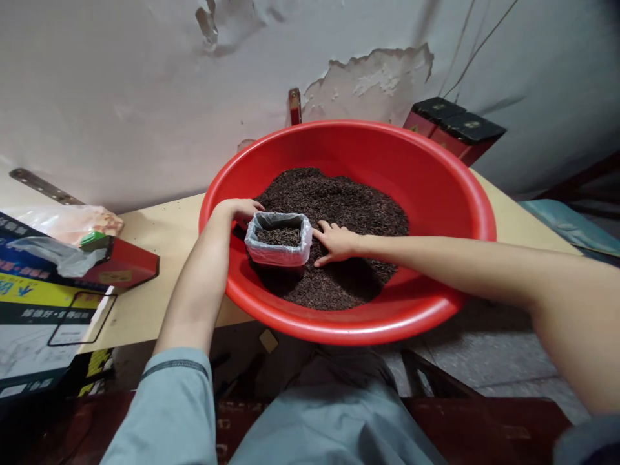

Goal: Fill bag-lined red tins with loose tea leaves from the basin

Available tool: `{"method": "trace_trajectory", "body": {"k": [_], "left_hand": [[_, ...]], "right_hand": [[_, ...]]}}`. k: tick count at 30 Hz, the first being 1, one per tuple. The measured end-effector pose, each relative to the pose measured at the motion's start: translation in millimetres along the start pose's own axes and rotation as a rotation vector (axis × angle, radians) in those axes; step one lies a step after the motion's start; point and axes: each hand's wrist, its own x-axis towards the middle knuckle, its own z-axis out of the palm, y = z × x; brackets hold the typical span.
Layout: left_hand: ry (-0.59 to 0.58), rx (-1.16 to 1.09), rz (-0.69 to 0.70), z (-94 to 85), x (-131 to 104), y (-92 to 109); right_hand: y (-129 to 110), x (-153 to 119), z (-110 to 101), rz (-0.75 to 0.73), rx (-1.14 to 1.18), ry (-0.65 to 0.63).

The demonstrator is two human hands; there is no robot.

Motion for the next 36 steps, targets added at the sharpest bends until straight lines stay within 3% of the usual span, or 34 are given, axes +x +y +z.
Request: {"method": "trace_trajectory", "body": {"k": [3, 7, 11, 17, 21, 25, 28, 31, 34, 36], "left_hand": [[-0.004, -0.029, -0.024, 2.3, -6.3, 2.1], [-0.024, -0.067, -0.027, 3.5, -7.5, 2.4], [-0.026, -0.082, -0.030, 3.0, -1.8, 0.0], [-0.037, -0.071, 0.009, 3.8, 1.4, -1.5], [-0.047, -0.088, 0.047, 5.9, 4.0, -3.4], [-0.040, -0.104, 0.061, 8.0, 9.2, -7.0], [-0.014, -0.116, 0.061, 7.7, 9.4, -8.1], [-0.012, -0.110, 0.056, 6.0, 5.7, -7.6], [-0.022, -0.081, 0.071, 4.9, 1.6, -7.0], [-0.022, -0.068, 0.083, 5.0, 0.2, -7.2]], "right_hand": [[-4.5, 4.9, -2.7, -0.028, -0.036, 0.093], [-0.1, 16.8, -11.6, -0.060, -0.095, 0.066], [-6.0, 21.8, -27.2, 0.039, -0.054, 0.091], [-26.5, 4.8, -95.1, 0.205, 0.419, 0.497], [-63.0, -8.5, -124.4, 0.041, 0.529, 0.676], [-100.7, -10.6, -113.1, -0.188, 0.313, 0.631], [-111.5, -10.4, -97.2, -0.207, 0.160, 0.538], [-106.7, -12.2, -91.8, -0.244, 0.156, 0.517], [-89.3, -11.2, -95.9, -0.270, 0.204, 0.609], [-69.7, -7.3, -96.9, -0.198, 0.200, 0.665]]}}
